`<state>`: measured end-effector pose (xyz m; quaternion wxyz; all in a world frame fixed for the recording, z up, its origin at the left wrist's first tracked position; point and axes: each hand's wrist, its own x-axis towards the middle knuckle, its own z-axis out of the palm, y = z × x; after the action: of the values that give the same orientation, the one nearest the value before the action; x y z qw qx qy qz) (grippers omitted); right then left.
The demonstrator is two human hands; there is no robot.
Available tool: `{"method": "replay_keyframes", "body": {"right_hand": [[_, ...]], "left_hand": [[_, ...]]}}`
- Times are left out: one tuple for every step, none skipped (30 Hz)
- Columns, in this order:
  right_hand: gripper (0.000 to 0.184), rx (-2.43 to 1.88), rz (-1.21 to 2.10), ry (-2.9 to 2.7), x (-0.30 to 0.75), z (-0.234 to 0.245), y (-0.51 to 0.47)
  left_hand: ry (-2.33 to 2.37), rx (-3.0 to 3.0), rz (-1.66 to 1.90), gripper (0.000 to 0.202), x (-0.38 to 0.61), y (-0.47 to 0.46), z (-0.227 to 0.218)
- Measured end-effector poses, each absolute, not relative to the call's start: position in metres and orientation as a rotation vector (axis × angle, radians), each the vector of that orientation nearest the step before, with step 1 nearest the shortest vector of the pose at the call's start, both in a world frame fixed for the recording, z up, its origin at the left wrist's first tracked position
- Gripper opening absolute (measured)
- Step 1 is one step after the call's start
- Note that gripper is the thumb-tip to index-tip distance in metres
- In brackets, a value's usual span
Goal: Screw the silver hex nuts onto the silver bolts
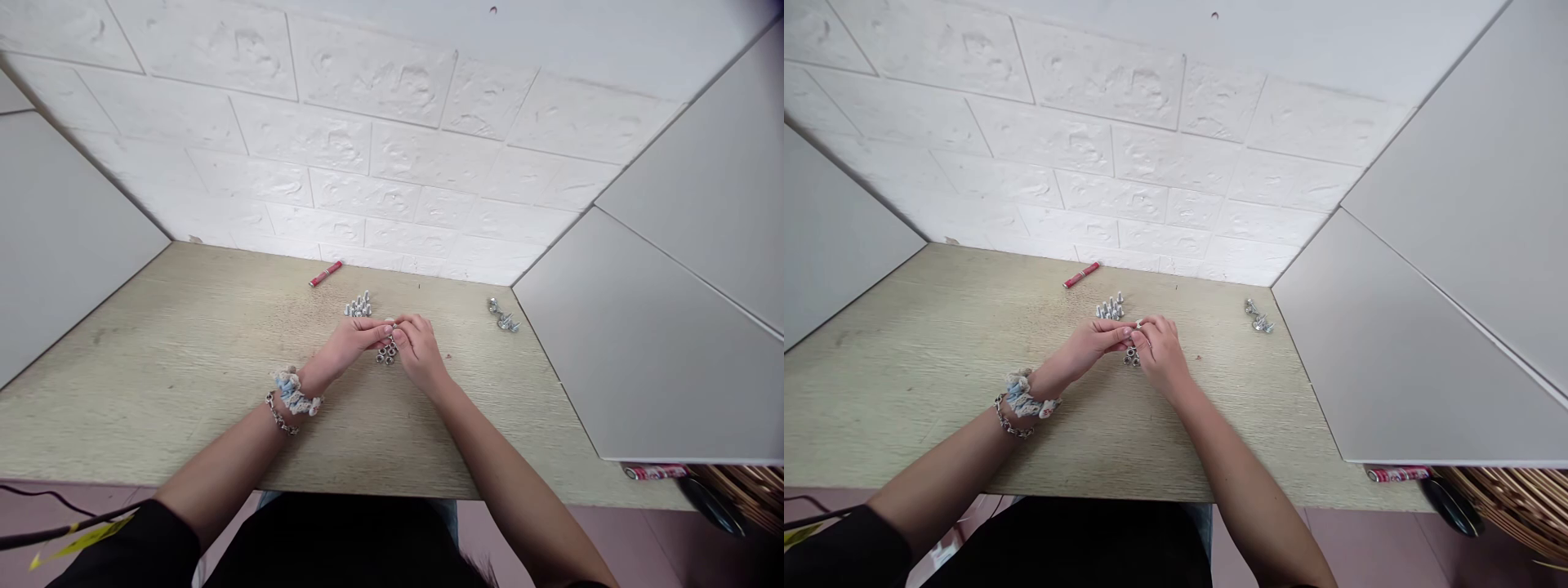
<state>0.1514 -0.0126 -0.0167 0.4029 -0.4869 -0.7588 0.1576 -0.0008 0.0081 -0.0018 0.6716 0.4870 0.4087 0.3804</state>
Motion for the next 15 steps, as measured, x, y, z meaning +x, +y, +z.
{"method": "replay_keyframes", "body": {"right_hand": [[0.02, -1.221, 0.402, -1.932, 0.151, -0.0172, -0.0126], [0.018, -1.212, 0.405, -1.939, 0.1505, -0.0176, -0.0133], [0.012, -1.203, 0.406, -1.933, 0.15, -0.0178, -0.0145], [0.008, -1.193, 0.41, -1.916, 0.1496, -0.0179, -0.0161], [0.014, -1.186, 0.42, -1.89, 0.1492, -0.0179, -0.0178], [0.024, -1.185, 0.435, -1.855, 0.149, -0.0178, -0.0195], [0.032, -1.189, 0.452, -1.82, 0.149, -0.0175, -0.0209], [0.036, -1.198, 0.467, -1.79, 0.1492, -0.0172, -0.0218], [0.038, -1.21, 0.478, -1.772, 0.1495, -0.0168, -0.0222], [0.035, -1.227, 0.482, -1.763, 0.1498, -0.0164, -0.0219], [0.03, -1.243, 0.476, -1.761, 0.1502, -0.016, -0.021], [0.021, -1.257, 0.468, -1.767, 0.1506, -0.0157, -0.0197], [0.012, -1.268, 0.463, -1.777, 0.1508, -0.0155, -0.0181], [0.009, -1.277, 0.459, -1.788, 0.1509, -0.0156, -0.0165], [0.015, -1.283, 0.459, -1.8, 0.1508, -0.0159, -0.015]], "left_hand": [[0.922, 1.1, 0.858, 0.035, -0.0009, 0.0083, -0.002], [0.921, 1.103, 0.858, 0.035, -0.001, 0.0086, -0.0021], [0.919, 1.109, 0.857, 0.035, -0.0011, 0.0087, -0.0021], [0.918, 1.113, 0.857, 0.035, -0.0012, 0.0089, -0.002], [0.918, 1.118, 0.857, 0.035, -0.0013, 0.009, -0.0018], [0.92, 1.119, 0.858, 0.035, -0.0014, 0.009, -0.0016], [0.924, 1.117, 0.86, 0.035, -0.0014, 0.009, -0.0014], [0.928, 1.111, 0.864, 0.034, -0.0014, 0.009, -0.0011], [0.932, 1.104, 0.868, 0.034, -0.0014, 0.0089, -0.0009], [0.932, 1.101, 0.868, 0.034, -0.0014, 0.0088, -0.0007], [0.931, 1.103, 0.865, 0.034, -0.0014, 0.0088, -0.0007], [0.928, 1.107, 0.862, 0.034, -0.0013, 0.0088, -0.0008], [0.925, 1.112, 0.859, 0.035, -0.0013, 0.0088, -0.001], [0.923, 1.116, 0.858, 0.036, -0.0012, 0.0089, -0.0014], [0.922, 1.117, 0.857, 0.037, -0.0011, 0.009, -0.0018]]}}
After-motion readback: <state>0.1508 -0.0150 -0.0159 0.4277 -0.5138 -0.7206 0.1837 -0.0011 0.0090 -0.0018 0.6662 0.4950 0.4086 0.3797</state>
